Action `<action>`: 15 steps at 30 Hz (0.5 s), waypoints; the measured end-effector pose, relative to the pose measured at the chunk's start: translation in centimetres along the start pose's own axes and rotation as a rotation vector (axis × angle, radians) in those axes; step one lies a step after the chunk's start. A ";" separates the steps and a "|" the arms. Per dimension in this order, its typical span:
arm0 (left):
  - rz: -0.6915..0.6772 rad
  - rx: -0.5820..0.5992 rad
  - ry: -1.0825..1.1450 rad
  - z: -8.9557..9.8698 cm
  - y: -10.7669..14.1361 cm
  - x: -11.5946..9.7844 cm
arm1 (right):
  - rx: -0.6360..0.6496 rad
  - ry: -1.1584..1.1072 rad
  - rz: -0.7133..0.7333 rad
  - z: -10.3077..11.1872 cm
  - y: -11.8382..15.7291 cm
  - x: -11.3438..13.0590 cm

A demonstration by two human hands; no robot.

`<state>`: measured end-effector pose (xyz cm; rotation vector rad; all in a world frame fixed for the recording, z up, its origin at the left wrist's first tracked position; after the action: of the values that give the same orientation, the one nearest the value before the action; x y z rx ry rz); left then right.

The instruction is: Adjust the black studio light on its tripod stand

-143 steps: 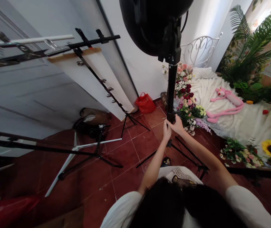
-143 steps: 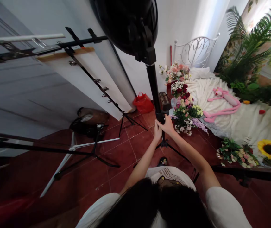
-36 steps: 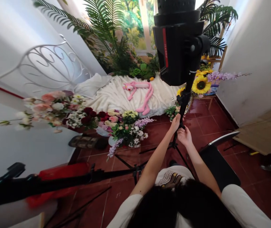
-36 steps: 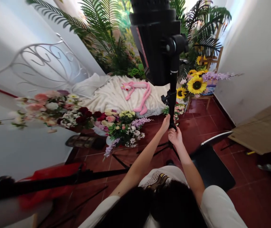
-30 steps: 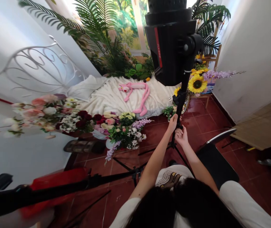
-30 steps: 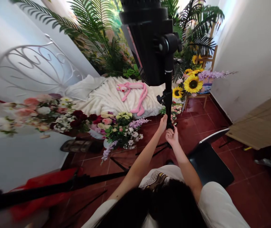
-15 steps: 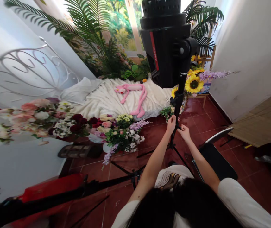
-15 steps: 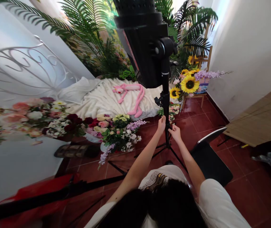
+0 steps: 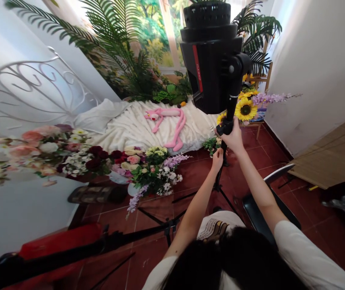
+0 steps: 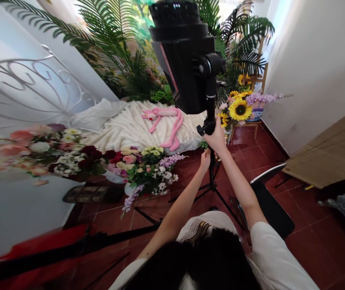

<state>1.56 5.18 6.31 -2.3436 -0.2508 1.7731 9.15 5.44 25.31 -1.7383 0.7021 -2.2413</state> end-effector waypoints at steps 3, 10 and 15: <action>0.013 0.002 -0.003 0.0 0.0 0.1 | -0.062 -0.009 -0.011 -1.2 -1.1 0.1; 0.096 -0.043 0.095 0.3 0.2 1.0 | -0.097 -0.012 -0.010 -1.2 -1.1 -1.2; 0.207 -0.033 0.178 1.2 0.6 1.8 | -0.127 -0.010 -0.125 -1.8 1.9 -5.4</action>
<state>0.94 5.12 4.23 -2.6146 -0.0106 1.6400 8.69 6.62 19.47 -1.9008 0.7691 -2.3136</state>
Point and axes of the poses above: each hand's wrist, its own y-axis away from the middle knuckle, its own z-axis out of the back of the hand, x = y × z, the point moved 4 cm from there along -y, towards the middle knuckle, and after that the axes turned 8 degrees about -z, right-handed, at the moved point
